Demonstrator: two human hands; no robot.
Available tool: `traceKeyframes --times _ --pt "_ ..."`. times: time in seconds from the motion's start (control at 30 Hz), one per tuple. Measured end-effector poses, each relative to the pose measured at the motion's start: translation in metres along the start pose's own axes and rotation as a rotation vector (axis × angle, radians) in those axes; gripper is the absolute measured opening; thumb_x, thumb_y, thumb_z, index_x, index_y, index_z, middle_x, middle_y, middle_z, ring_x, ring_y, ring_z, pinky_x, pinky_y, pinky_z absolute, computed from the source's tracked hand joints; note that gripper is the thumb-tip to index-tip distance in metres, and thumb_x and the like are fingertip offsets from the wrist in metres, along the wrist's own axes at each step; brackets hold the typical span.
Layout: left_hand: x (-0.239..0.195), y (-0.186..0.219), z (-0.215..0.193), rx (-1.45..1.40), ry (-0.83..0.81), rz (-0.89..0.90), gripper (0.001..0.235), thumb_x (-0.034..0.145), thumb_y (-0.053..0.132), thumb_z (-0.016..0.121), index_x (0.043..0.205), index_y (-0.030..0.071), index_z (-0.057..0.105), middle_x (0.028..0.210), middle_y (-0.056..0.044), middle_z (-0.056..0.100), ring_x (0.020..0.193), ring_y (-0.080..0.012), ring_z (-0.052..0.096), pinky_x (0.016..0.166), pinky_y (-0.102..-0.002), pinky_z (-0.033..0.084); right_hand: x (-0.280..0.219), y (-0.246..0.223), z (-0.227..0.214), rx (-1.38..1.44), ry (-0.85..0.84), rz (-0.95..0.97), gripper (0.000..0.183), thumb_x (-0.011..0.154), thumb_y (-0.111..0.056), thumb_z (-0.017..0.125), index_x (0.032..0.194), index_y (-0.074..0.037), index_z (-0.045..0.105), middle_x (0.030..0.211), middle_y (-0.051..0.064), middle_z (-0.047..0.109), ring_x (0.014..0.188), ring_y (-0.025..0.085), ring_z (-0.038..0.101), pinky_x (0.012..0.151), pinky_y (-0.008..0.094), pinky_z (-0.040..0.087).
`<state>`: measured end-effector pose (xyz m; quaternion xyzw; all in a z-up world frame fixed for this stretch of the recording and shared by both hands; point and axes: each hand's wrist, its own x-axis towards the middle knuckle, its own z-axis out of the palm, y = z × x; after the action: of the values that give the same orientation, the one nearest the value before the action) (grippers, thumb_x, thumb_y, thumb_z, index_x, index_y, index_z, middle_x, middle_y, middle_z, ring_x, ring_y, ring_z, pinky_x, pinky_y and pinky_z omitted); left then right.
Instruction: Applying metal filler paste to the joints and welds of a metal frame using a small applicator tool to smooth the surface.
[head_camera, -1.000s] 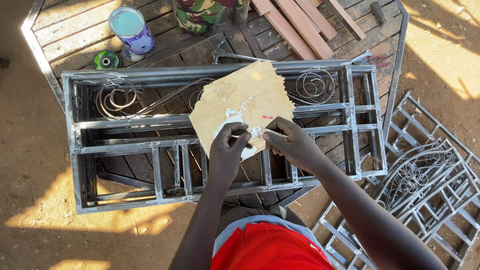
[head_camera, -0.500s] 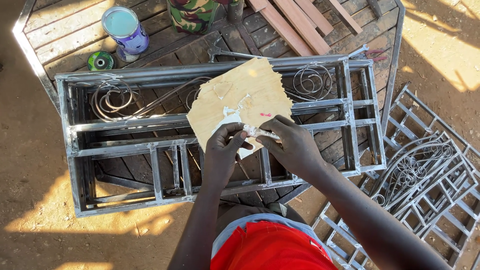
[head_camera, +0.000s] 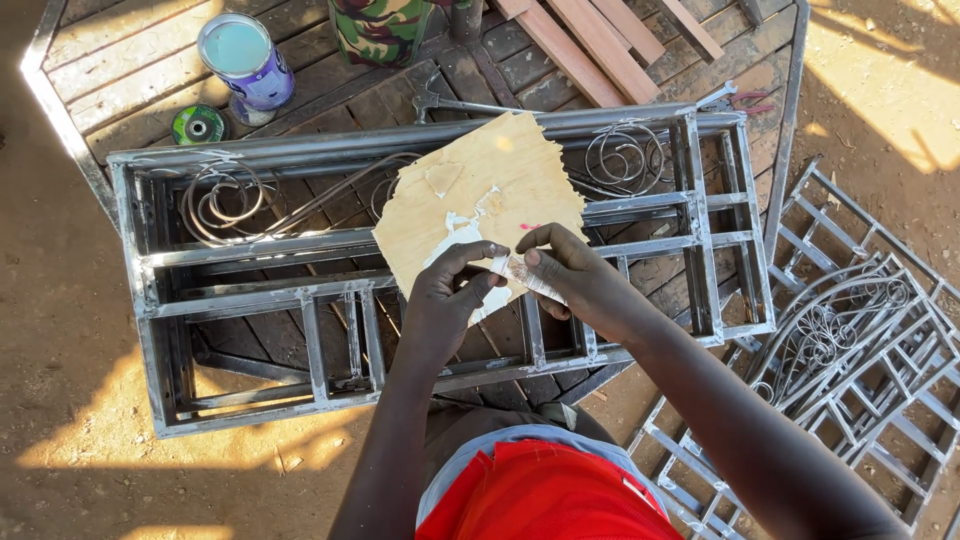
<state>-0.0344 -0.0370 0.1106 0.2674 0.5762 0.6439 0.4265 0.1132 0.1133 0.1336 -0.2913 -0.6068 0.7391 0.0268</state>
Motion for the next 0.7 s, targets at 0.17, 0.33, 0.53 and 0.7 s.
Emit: traceKeyframes --times 0.17,0.33,0.53,0.7 --pt "0.001 -0.004 -0.001 0.039 0.0 0.047 0.027 0.099 0.01 0.069 0.126 0.013 0.07 0.117 -0.009 0.069 0.1 -0.0236 0.073 0.073 -0.029 0.054 0.001 -0.009 0.001 -0.143 -0.02 -0.003 0.042 0.095 -0.025 0.075 0.12 -0.005 0.048 0.089 0.012 0.055 0.067 0.011 0.048 0.057 0.024 0.04" --pt "0.002 0.005 0.003 0.045 -0.012 0.047 0.023 0.102 0.008 0.064 0.124 0.012 0.068 0.116 -0.012 0.069 0.105 -0.0244 0.071 0.08 -0.034 0.056 0.004 -0.009 -0.007 -0.235 0.03 0.026 0.034 0.099 -0.026 0.07 0.114 0.004 0.061 0.078 0.014 0.061 0.067 0.014 0.055 0.058 0.025 0.048" --pt "0.004 -0.01 0.006 -0.008 -0.016 0.025 0.016 0.102 0.01 0.064 0.118 0.009 0.067 0.122 -0.014 0.068 0.108 -0.022 0.066 0.086 -0.037 0.056 0.016 0.006 -0.004 -0.021 0.105 -0.021 0.027 0.106 -0.022 0.059 0.115 0.002 0.065 0.078 0.019 0.069 0.066 0.015 0.064 0.056 0.025 0.052" --pt "0.002 0.011 0.01 -0.254 0.052 0.032 0.021 0.104 0.032 0.062 0.107 0.012 0.058 0.131 -0.014 0.065 0.116 -0.017 0.062 0.094 -0.035 0.052 0.019 0.008 -0.001 -0.031 0.088 -0.07 0.026 0.106 -0.023 0.061 0.112 0.001 0.066 0.079 0.019 0.07 0.065 0.015 0.063 0.058 0.028 0.051"
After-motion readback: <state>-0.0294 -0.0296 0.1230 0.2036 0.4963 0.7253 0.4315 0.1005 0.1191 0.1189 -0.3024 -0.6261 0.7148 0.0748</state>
